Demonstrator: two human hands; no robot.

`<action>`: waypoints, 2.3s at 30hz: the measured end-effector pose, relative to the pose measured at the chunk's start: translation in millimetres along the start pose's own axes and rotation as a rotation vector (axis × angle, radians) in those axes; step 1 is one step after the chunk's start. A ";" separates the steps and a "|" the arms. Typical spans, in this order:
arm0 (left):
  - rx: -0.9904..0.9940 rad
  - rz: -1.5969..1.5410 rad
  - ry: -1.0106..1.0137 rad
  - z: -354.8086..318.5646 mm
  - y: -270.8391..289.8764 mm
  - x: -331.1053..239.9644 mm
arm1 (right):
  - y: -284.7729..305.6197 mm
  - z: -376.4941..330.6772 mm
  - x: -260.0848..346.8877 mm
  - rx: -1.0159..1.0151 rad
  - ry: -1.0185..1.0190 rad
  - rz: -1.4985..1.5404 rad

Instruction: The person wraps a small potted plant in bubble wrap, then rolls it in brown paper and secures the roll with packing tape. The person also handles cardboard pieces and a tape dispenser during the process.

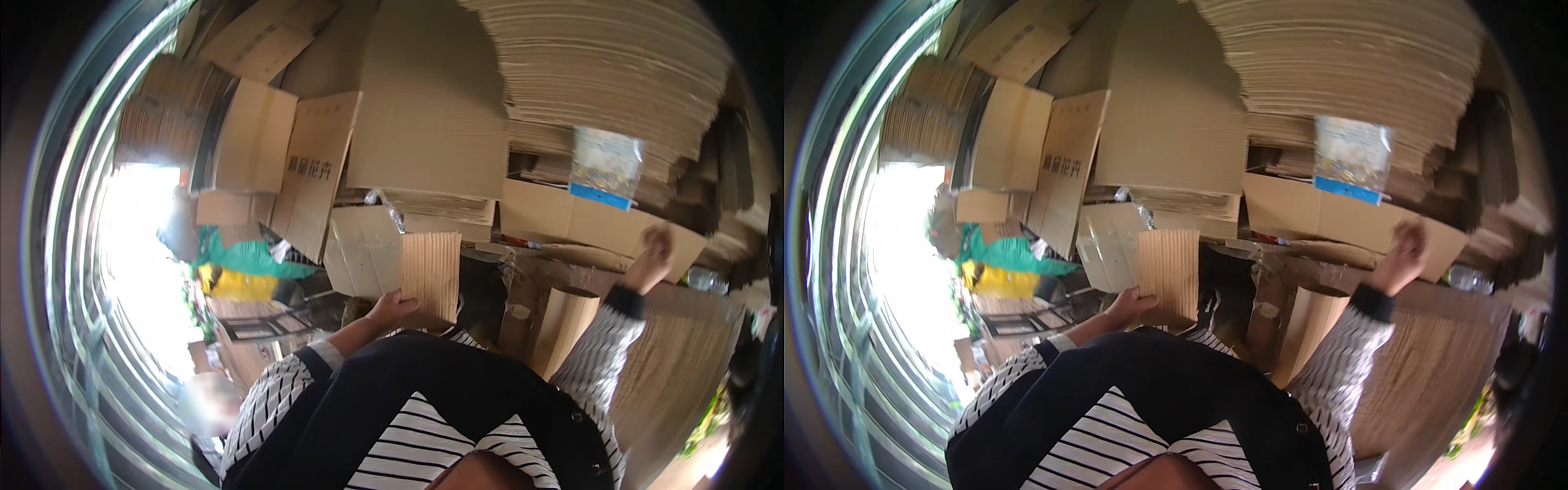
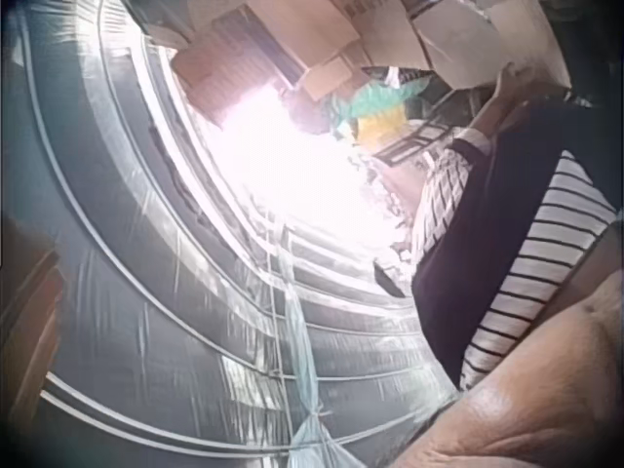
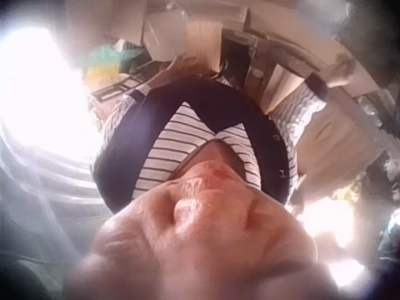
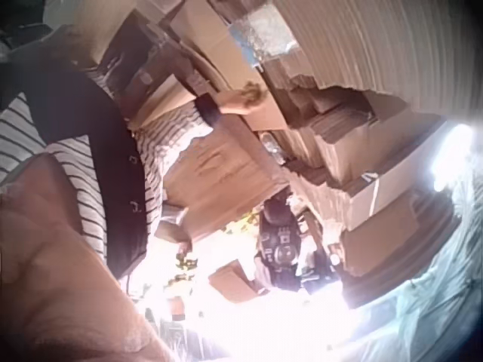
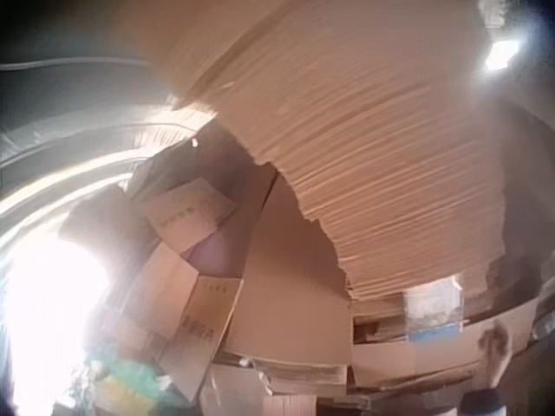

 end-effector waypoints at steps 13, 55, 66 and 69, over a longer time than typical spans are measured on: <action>0.446 -1.109 -0.037 55.6 25.5 -6.4 | -213.0 -291.7 65.6 0.938 -0.566 -0.416; -0.427 0.081 -0.350 311.7 167.8 11.1 | -418.1 -140.0 -38.5 1.124 0.176 -1.519; -0.665 0.185 -0.429 299.2 150.9 29.5 | -434.0 -157.9 -16.3 1.128 0.144 -1.590; -0.467 0.102 -0.328 318.1 159.0 27.3 | -436.7 -159.3 -17.0 1.154 0.138 -1.565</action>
Point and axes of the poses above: each hand's wrist, its own z-axis towards the middle knuckle, its own y-axis out of the back of the hand, x = y × z, the point moved 4 cm from there along z, towards the middle knuckle, and after that the axes turned 1 degree about -x, right-handed, at the moved point
